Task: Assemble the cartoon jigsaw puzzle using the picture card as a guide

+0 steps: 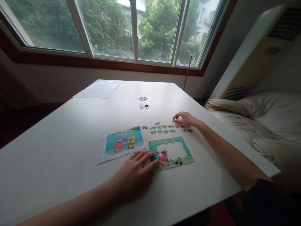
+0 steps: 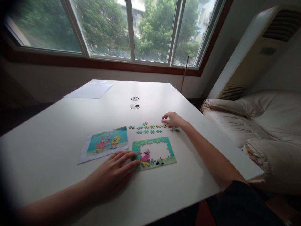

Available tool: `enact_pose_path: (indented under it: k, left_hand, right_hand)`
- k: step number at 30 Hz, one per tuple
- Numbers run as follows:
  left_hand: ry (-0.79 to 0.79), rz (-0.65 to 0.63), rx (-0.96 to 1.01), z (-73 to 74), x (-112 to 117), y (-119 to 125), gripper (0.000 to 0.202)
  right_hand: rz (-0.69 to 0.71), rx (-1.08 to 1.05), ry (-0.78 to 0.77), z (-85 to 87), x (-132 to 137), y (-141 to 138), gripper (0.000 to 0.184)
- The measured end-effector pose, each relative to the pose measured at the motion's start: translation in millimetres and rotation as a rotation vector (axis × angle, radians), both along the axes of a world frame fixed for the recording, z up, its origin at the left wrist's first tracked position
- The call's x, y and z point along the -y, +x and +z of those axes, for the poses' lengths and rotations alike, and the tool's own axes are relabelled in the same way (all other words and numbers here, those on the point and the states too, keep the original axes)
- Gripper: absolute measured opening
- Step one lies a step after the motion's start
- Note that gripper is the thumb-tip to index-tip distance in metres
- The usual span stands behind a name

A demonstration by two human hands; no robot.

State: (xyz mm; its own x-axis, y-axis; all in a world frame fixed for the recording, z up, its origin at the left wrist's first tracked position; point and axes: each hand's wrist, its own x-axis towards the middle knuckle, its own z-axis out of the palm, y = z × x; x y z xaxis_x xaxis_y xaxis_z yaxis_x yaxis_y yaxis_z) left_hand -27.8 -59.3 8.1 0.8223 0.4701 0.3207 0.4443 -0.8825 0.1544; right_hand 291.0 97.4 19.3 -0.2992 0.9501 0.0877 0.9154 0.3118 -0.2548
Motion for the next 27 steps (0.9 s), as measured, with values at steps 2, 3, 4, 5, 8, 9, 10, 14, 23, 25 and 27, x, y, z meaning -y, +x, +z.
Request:
enact_pose_path:
  k: [2,3,4,5,8,9,10,14,23,25,27]
  left_hand:
    - [0.005,0.003,0.005,-0.3,0,0,0.036]
    - [0.005,0.003,0.007,-0.3,0,0,0.036]
    - [0.005,0.005,0.008,-0.2,1,0,0.036]
    - [0.003,0.007,0.006,0.0,1,0,0.035]
    - [-0.009,0.011,-0.013,0.9,1,0,0.035]
    - [-0.013,0.011,-0.019,1.2,1,0,0.036]
    - [-0.018,0.010,-0.025,1.3,1,0,0.036]
    - [-0.026,0.013,-0.040,0.9,1,0,0.038]
    - [-0.027,0.004,-0.026,-1.0,0,-1,0.038]
    - [-0.024,0.002,-0.014,-0.4,0,-1,0.038]
    - [-0.022,0.004,-0.002,-0.1,0,-1,0.038]
  right_hand:
    - [-0.013,0.005,-0.034,2.4,-1,3,0.019]
    - [-0.019,0.007,-0.046,3.6,-1,5,0.019]
    - [-0.022,0.007,-0.059,4.6,-1,6,0.019]
    - [-0.020,0.006,-0.073,5.5,-2,6,0.019]
    - [-0.012,0.002,-0.126,7.5,-2,6,0.021]
    - [-0.012,0.000,-0.140,7.9,-3,6,0.022]
    - [-0.014,-0.002,-0.152,8.4,-3,6,0.024]
    - [-0.011,-0.018,-0.196,9.0,-8,4,0.024]
    - [0.067,-0.056,-0.100,6.5,-15,-1,0.025]
    - [0.045,-0.066,-0.118,7.0,-13,0,0.022]
    - [-0.001,-0.070,-0.182,7.3,-12,1,0.025]
